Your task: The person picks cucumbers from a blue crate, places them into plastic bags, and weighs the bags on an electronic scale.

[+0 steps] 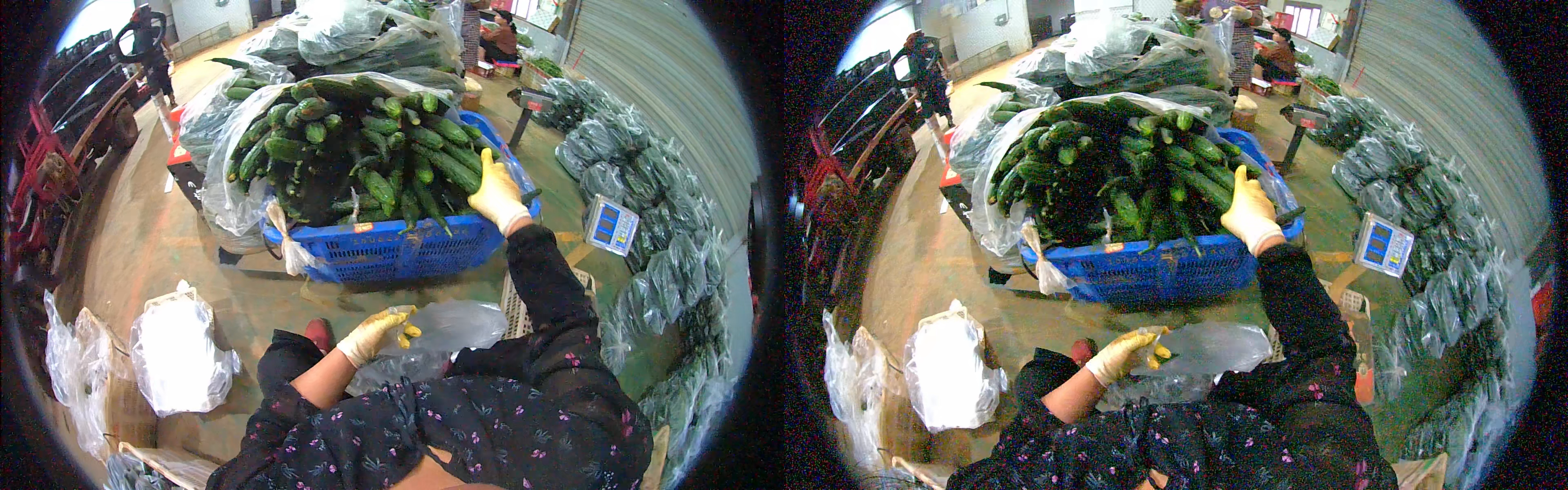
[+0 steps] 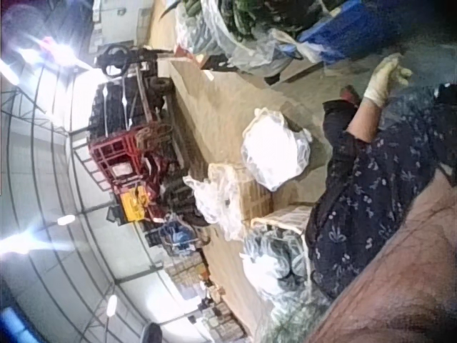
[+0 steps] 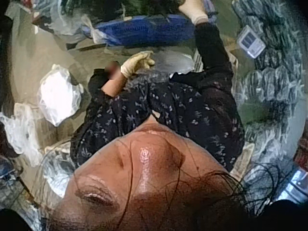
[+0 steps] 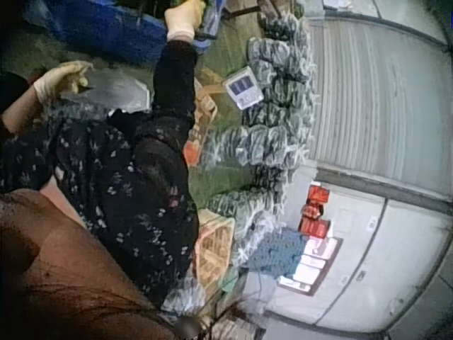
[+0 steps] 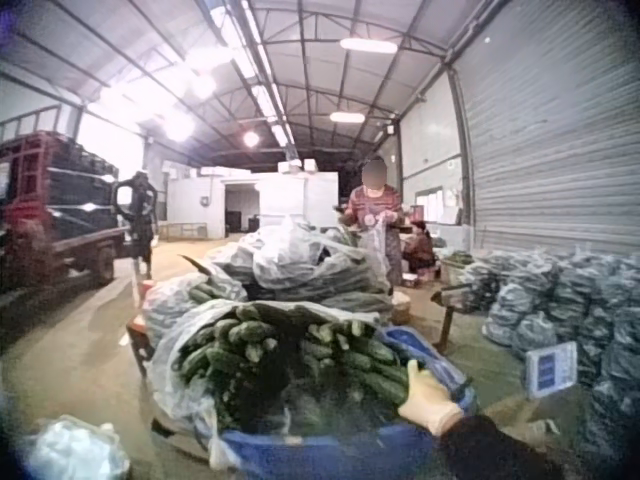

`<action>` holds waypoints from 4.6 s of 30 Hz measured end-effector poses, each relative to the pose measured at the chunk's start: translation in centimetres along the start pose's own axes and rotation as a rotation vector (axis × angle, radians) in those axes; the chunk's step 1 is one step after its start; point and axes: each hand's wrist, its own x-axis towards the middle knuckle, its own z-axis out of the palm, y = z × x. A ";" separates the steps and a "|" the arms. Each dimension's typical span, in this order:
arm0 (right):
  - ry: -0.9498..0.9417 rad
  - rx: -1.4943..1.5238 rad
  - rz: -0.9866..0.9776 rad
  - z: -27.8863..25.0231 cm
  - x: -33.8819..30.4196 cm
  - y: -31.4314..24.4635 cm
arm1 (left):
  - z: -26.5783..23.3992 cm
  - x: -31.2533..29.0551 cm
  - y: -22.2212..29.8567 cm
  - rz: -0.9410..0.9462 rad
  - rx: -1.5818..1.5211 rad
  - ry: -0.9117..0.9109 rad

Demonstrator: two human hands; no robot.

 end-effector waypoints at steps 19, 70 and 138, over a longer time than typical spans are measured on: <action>-0.605 2.140 0.491 3.3 -24.8 12.3 | 2.1 -0.9 -1.1 0.009 -0.249 -0.085; -0.356 0.224 -0.372 -2.4 -22.6 13.7 | 10.4 -7.4 11.1 0.239 0.235 0.075; -0.853 -0.030 -0.080 21.0 -21.7 14.0 | 1.6 -2.8 -1.2 0.092 -0.589 0.137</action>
